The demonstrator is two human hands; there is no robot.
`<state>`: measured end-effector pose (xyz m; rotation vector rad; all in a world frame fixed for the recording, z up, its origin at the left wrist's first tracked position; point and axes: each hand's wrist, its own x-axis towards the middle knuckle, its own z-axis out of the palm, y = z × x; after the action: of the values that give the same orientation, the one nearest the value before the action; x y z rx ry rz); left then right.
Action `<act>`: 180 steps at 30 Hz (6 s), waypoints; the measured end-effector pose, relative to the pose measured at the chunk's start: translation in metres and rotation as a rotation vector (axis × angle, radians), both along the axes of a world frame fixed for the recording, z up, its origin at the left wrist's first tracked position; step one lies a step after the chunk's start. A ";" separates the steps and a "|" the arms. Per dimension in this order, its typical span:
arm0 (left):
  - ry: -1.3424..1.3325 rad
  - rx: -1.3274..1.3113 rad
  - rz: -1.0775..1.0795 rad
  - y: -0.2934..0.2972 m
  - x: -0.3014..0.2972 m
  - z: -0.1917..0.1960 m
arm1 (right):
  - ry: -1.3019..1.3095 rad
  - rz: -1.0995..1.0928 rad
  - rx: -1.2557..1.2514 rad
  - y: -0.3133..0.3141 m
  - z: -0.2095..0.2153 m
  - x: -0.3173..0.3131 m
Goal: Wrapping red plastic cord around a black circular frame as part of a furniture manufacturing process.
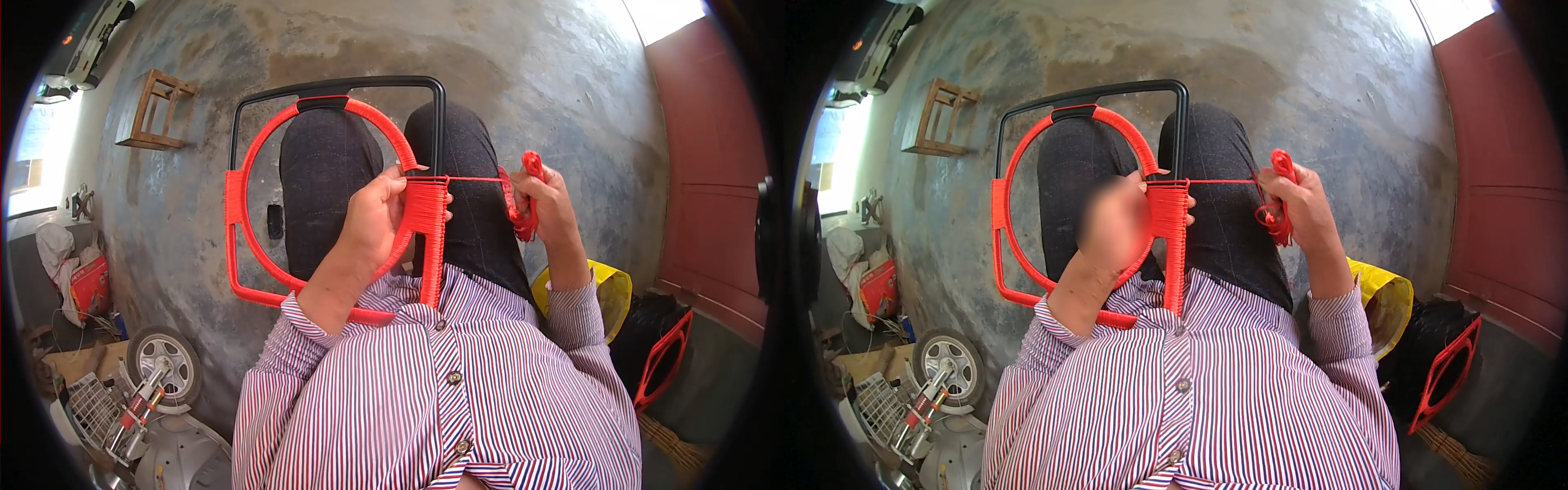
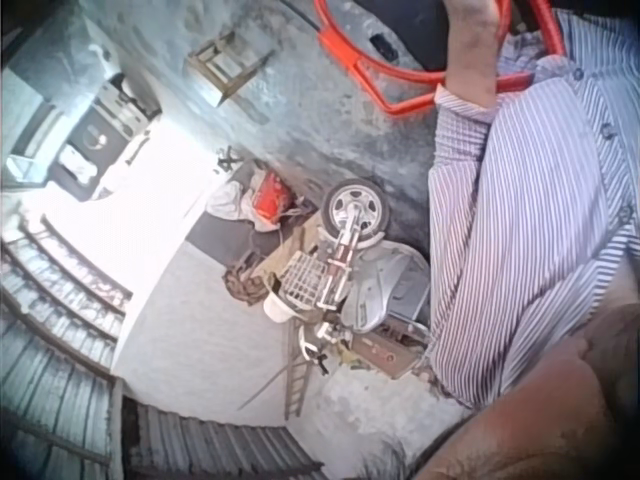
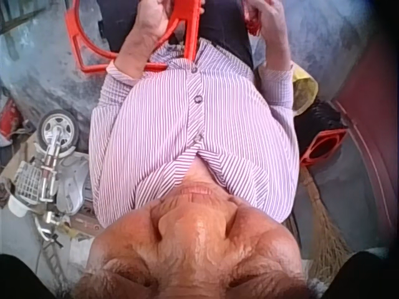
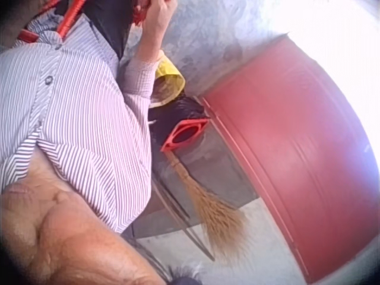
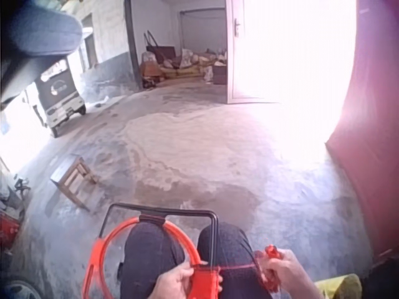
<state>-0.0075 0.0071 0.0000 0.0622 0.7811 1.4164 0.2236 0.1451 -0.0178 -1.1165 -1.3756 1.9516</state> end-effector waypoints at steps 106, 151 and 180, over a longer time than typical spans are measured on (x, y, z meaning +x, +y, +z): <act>-0.125 -0.010 0.126 -0.010 -0.004 -0.008 | 0.459 -0.471 0.111 0.103 0.062 0.113; 1.509 0.345 0.378 -0.016 0.015 -0.002 | -0.142 0.432 1.170 -0.042 0.032 -0.108; 0.046 -0.017 0.127 -0.005 0.000 -0.002 | 0.545 -0.066 -0.194 0.067 -0.008 0.053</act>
<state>-0.0071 0.0021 -0.0024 0.0328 0.8472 1.5329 0.2770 0.2120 -0.0256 -0.6201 -0.8632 2.1589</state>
